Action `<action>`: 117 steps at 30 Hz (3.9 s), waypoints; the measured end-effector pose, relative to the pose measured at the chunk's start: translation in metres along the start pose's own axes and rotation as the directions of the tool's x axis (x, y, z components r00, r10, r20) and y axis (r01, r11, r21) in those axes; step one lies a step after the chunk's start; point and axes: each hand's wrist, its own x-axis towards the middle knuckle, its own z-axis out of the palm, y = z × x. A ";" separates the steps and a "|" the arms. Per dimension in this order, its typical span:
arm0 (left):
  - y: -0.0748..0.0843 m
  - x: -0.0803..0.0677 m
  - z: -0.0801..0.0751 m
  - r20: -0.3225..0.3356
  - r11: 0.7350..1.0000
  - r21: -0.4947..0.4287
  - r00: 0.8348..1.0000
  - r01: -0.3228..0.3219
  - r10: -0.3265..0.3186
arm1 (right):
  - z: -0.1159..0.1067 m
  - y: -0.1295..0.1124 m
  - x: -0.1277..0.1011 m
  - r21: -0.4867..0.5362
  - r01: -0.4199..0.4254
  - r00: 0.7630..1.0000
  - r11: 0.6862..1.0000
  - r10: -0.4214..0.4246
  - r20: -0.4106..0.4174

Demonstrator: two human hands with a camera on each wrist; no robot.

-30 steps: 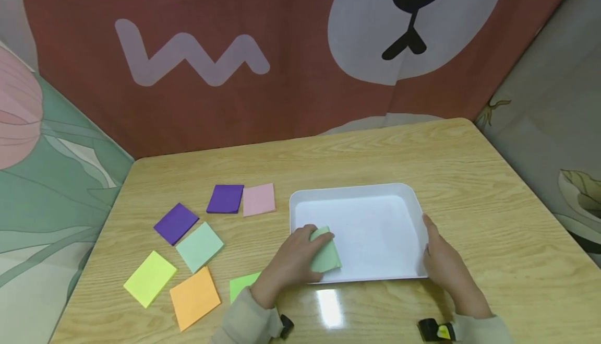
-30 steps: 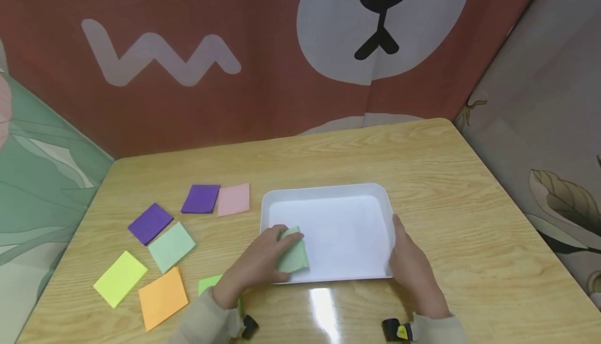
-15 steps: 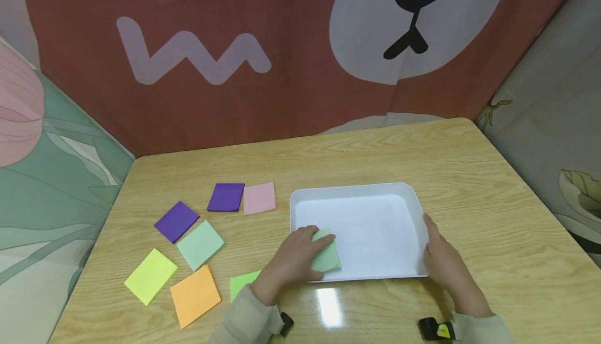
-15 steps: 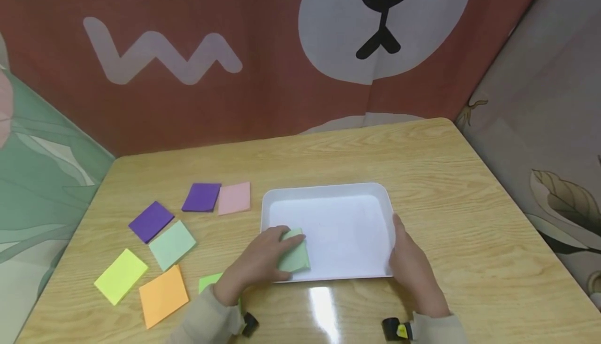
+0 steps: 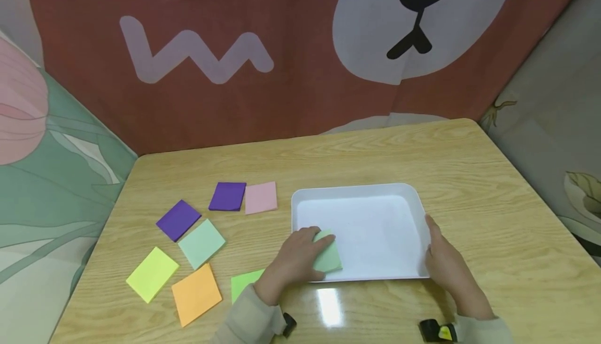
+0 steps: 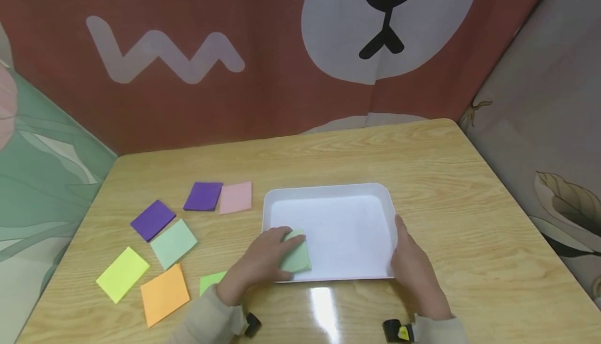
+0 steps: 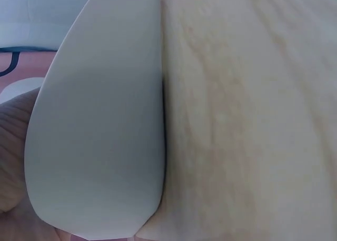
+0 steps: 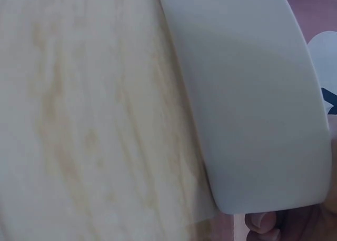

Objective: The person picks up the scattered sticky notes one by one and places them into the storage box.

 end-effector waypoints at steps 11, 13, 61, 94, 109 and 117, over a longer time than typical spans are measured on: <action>0.005 0.001 -0.002 0.057 0.999 0.013 0.997 0.046 -0.047 | -0.002 0.000 -0.001 0.017 -0.004 1.000 1.000 0.004 0.002; 0.006 0.001 -0.002 0.066 0.999 0.003 0.997 0.050 -0.050 | -0.003 -0.001 -0.001 0.026 -0.001 1.000 1.000 0.001 -0.001; -0.006 -0.036 -0.012 -0.104 0.988 -0.152 0.994 0.003 -0.019 | 0.000 0.000 -0.001 0.034 0.009 1.000 0.999 -0.009 0.012; -0.020 -0.075 -0.008 -0.139 0.960 -0.257 0.979 0.109 -0.149 | -0.001 -0.001 -0.002 0.027 0.002 1.000 1.000 -0.003 0.029; -0.024 -0.085 -0.005 -0.145 0.960 -0.245 0.974 0.135 -0.174 | -0.001 0.002 0.001 0.024 0.023 0.999 0.999 -0.024 0.025; -0.024 -0.091 -0.002 -0.128 0.960 -0.233 0.974 0.153 -0.186 | -0.002 0.000 0.000 0.038 0.025 0.999 0.999 -0.026 0.020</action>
